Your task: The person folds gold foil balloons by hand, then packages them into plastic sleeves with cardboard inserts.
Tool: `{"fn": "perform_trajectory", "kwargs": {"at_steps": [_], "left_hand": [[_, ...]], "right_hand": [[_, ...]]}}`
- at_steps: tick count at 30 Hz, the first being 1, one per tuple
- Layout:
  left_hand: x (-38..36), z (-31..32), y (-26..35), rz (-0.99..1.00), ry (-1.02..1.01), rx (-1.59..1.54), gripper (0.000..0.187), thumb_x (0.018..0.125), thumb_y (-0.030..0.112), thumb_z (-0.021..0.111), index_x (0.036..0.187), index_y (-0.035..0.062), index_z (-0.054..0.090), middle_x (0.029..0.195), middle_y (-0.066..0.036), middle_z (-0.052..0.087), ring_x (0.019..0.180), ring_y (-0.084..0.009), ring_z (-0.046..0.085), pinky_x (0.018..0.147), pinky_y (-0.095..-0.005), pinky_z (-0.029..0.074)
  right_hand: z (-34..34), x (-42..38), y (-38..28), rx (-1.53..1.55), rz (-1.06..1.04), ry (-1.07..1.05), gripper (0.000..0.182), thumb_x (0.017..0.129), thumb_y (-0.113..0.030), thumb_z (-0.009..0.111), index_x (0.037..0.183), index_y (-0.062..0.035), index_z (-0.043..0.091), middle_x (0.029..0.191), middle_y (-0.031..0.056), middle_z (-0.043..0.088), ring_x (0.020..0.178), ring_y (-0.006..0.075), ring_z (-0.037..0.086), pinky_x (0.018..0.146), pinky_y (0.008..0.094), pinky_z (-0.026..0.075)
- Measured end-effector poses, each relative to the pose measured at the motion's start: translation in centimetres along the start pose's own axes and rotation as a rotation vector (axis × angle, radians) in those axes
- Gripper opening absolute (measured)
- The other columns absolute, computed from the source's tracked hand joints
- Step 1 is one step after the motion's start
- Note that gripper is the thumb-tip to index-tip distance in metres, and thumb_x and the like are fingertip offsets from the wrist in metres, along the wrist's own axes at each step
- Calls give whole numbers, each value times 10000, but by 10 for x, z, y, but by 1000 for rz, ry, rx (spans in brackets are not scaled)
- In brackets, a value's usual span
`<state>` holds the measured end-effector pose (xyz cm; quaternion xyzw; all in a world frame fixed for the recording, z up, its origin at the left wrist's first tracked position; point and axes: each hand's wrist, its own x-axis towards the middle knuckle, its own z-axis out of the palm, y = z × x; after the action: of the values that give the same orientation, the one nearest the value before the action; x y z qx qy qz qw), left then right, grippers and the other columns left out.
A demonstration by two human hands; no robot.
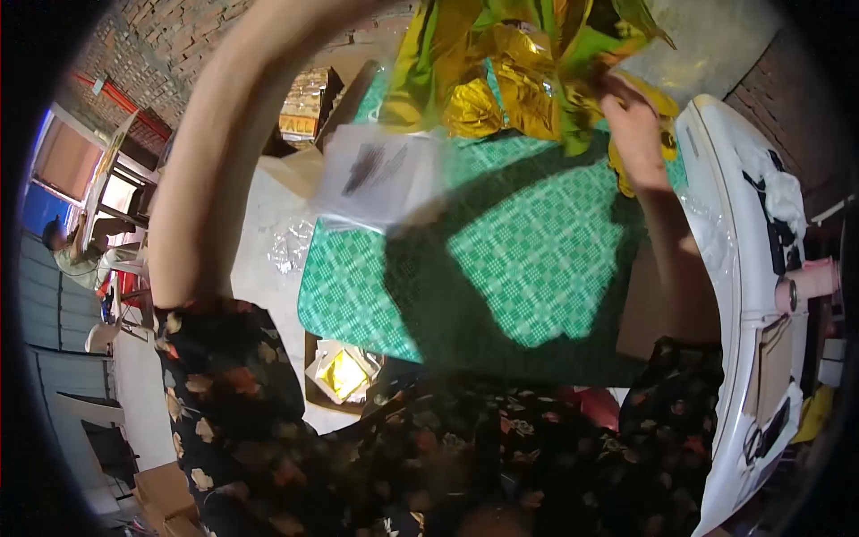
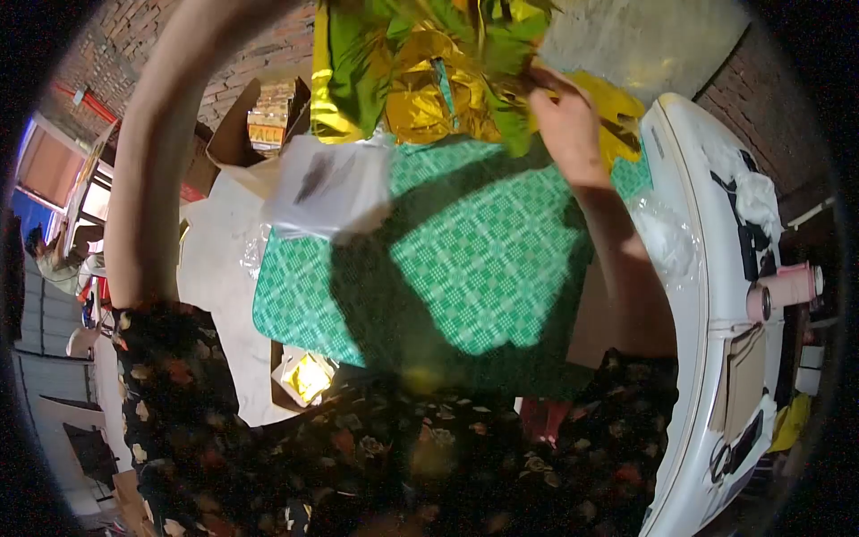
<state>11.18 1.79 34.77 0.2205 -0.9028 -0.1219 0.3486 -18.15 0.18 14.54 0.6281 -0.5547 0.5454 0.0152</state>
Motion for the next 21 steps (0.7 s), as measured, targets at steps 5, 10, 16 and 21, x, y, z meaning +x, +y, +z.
{"fn": "perform_trajectory", "kwargs": {"at_steps": [5,10,16,21], "left_hand": [[-133,49,5,399,-6,110,120,893,131,699,1003,106,738,835,-56,708,742,-164,681,550,-293,554],[-238,143,14,235,-9,-94,198,787,70,769,979,30,749,1027,-107,734,1045,-287,719,846,-389,606],[-296,200,17,46,-28,-8,247,767,94,801,1008,53,772,1079,-101,741,1084,-271,705,870,-382,569],[-308,205,26,-73,-214,48,395,825,298,795,1153,88,730,1290,-82,666,1239,-257,596,1002,-477,447]], "right_hand": [[-60,-87,-33,-215,-248,-55,174,974,-18,583,1070,-23,728,1078,123,723,1074,298,667,935,367,516],[-77,-178,-21,-231,-239,-253,133,880,-16,659,1004,-45,697,1093,103,714,1106,327,642,989,449,475],[-78,-225,-9,-521,-369,-405,204,808,-7,693,1003,-67,693,1133,66,680,1159,309,611,979,469,468],[-82,-234,-2,-545,-305,-497,349,763,20,690,1105,-49,684,1219,76,653,1233,313,574,1030,478,436]]}}
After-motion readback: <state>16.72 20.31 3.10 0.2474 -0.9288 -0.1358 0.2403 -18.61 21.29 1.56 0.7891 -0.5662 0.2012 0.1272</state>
